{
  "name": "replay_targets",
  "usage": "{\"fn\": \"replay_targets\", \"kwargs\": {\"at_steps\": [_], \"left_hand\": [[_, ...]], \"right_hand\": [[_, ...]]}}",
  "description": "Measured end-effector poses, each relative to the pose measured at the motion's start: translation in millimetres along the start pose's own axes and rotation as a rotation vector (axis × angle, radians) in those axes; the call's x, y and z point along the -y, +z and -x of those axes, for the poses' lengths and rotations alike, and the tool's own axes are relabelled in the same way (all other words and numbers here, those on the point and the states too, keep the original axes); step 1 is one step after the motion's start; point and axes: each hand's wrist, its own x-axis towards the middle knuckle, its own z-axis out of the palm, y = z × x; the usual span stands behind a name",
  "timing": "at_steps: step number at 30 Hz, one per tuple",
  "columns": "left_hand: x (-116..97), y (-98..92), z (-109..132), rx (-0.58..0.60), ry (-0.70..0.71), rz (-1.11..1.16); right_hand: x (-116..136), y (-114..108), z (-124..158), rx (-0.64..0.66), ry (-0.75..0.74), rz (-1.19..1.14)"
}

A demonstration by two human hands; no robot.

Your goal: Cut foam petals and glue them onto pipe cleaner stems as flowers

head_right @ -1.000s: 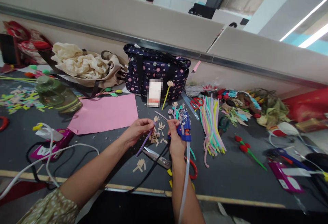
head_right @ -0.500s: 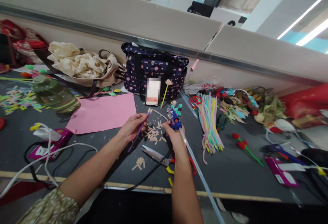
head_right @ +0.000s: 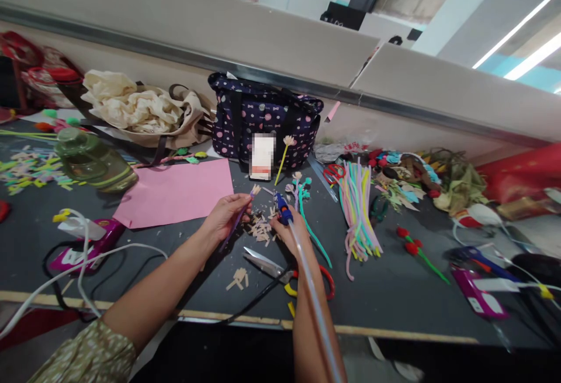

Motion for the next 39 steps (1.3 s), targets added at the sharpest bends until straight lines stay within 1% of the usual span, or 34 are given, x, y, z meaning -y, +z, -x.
{"fn": "replay_targets", "kwargs": {"at_steps": [3, 8, 11, 16, 19, 22, 25, 27, 32, 36, 39], "left_hand": [[1, -0.8, -1, -0.014, 0.024, 0.006], [0, -1.1, -1, -0.061, 0.072, 0.016], [-2, -0.4, 1, -0.064, 0.08, 0.011], [-4, -0.2, 1, -0.054, 0.092, 0.0], [-3, -1.3, 0, -0.048, 0.095, 0.008], [-2, -2.1, 0, -0.04, 0.097, 0.009], [-1, -2.0, -1, -0.024, 0.087, 0.001], [0, -1.7, 0, -0.004, 0.075, -0.012], [0, -0.7, 1, 0.042, 0.038, -0.049], [0, -0.1, 3, 0.073, 0.018, -0.068], [1, 0.3, 3, 0.078, 0.014, -0.082]], "right_hand": [[-5, 5, -2, 0.032, -0.059, 0.091], [-14, 13, -5, 0.074, -0.042, 0.21], [-13, 17, -4, 0.066, -0.023, 0.293], [-5, 22, -1, 0.043, -0.062, 0.417], [-3, 22, -1, 0.017, -0.059, 0.46], [-3, 18, -2, -0.035, -0.04, 0.355], [-1, 15, -3, -0.108, -0.034, 0.105], [2, 14, -3, -0.149, -0.005, -0.052], [8, 17, -1, -0.189, 0.076, -0.364], [8, 16, -2, -0.23, 0.121, -0.456], [4, 12, -6, -0.261, 0.113, -0.532]]}}
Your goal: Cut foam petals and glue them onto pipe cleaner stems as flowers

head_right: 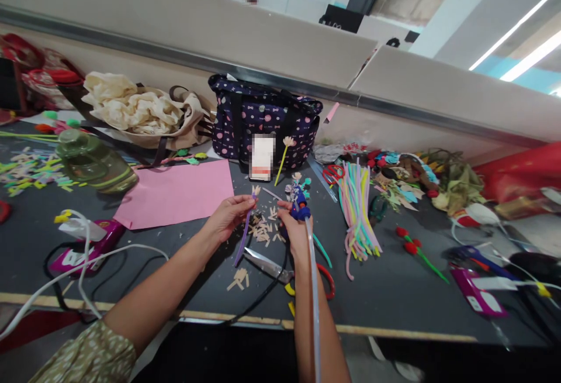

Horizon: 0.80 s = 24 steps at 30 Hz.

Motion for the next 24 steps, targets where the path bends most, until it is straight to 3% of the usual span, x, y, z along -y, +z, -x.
{"fn": "replay_targets", "kwargs": {"at_steps": [5, 10, 16, 24], "left_hand": [[0, 1.0, 0, -0.009, -0.011, -0.004], [0, 2.6, 1, -0.006, -0.013, -0.011], [0, 2.8, 4, 0.024, -0.009, -0.007], [0, 5.5, 6, 0.076, 0.014, -0.052]], "right_hand": [[-2, -7, -14, -0.085, 0.03, -0.239], [1, -9, -17, -0.06, 0.099, -0.359], [12, -5, -2, 0.012, 0.077, -0.366], [15, 3, 7, 0.004, 0.08, -0.271]]}}
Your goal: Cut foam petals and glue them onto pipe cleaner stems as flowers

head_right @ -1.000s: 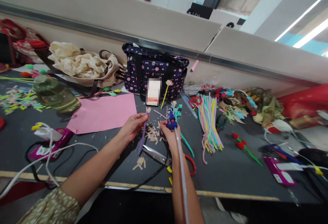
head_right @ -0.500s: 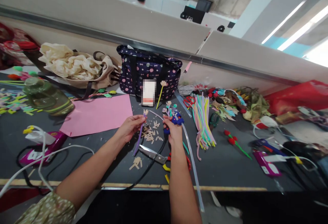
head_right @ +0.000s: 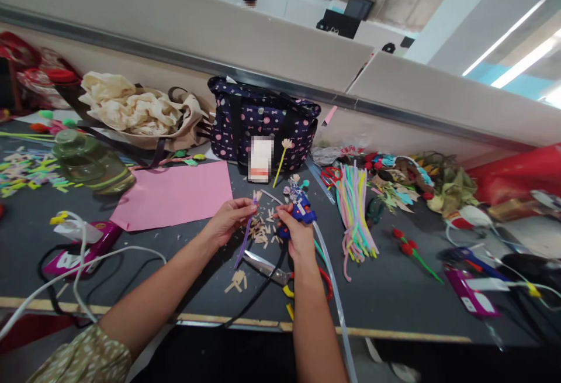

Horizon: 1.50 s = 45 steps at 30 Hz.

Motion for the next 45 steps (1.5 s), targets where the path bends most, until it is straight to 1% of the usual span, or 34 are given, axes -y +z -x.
{"fn": "replay_targets", "kwargs": {"at_steps": [4, 8, 13, 15, 20, 22, 24, 29, 34, 45], "left_hand": [[1, 1.2, 0, -0.02, 0.042, -0.036], [2, 1.7, 0, -0.036, 0.07, -0.057], [1, 1.3, -1, -0.066, 0.073, -0.045], [-1, 0.9, -1, -0.093, 0.089, -0.026], [-4, -0.8, -1, -0.16, 0.154, 0.003], [-4, -1.7, -2, -0.174, 0.184, 0.011], [-4, -2.5, -2, -0.18, 0.2, 0.015], [-3, -3.3, -3, -0.171, 0.215, 0.006], [-3, -2.6, -2, -0.146, 0.224, -0.013], [-4, -0.9, 0, -0.128, 0.216, -0.008]], "right_hand": [[1, 0, 3, 0.02, -0.046, 0.094], [0, 0, 5, 0.097, -0.047, 0.171], [-1, 3, 10, 0.034, -0.097, 0.304], [2, 4, 15, 0.094, -0.097, 0.349], [11, 7, 26, 0.329, -0.14, 0.371], [11, 8, 29, 0.39, -0.13, 0.389], [9, 9, 31, 0.421, -0.098, 0.404], [3, 7, 29, 0.402, -0.032, 0.371], [2, 7, 29, 0.377, 0.019, 0.384], [1, 5, 29, 0.364, -0.012, 0.524]]}}
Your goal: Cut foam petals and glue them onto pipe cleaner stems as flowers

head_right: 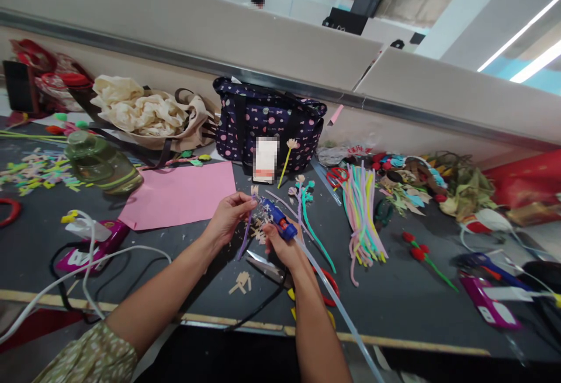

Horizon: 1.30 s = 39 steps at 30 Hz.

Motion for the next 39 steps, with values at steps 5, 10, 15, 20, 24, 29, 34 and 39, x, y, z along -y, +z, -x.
{"fn": "replay_targets", "kwargs": {"at_steps": [5, 10, 15, 20, 24, 29, 34, 39], "left_hand": [[0.7, -0.2, -0.3, 0.001, -0.001, 0.006], [-0.4, 0.6, -0.1, -0.005, -0.01, 0.005], [-0.3, -0.2, -0.3, -0.001, 0.002, 0.003], [0.7, -0.5, -0.3, -0.001, 0.006, 0.002], [2.2, -1.2, -1.0, 0.0, 0.005, 0.0], [3.1, -2.1, -2.3, 0.003, 0.009, 0.0], [1.7, -1.4, -2.2, 0.006, 0.009, -0.004], [1.4, -0.7, -1.5, 0.005, 0.002, -0.005]], "right_hand": [[-2.5, 0.0, -0.3, 0.008, -0.019, -0.033], [-6.2, 0.1, -0.8, 0.02, -0.04, -0.046], [-7.8, -0.5, -1.9, 0.021, -0.041, -0.006], [-6.6, 0.3, -1.8, 0.013, -0.045, -0.032], [-6.0, 0.5, -1.9, 0.007, -0.043, -0.012], [-8.7, 0.3, -3.0, 0.0, -0.036, -0.004], [-10.0, 0.6, -3.3, -0.007, -0.033, -0.002], [-7.9, 0.5, -3.3, -0.008, -0.048, -0.015]]}}
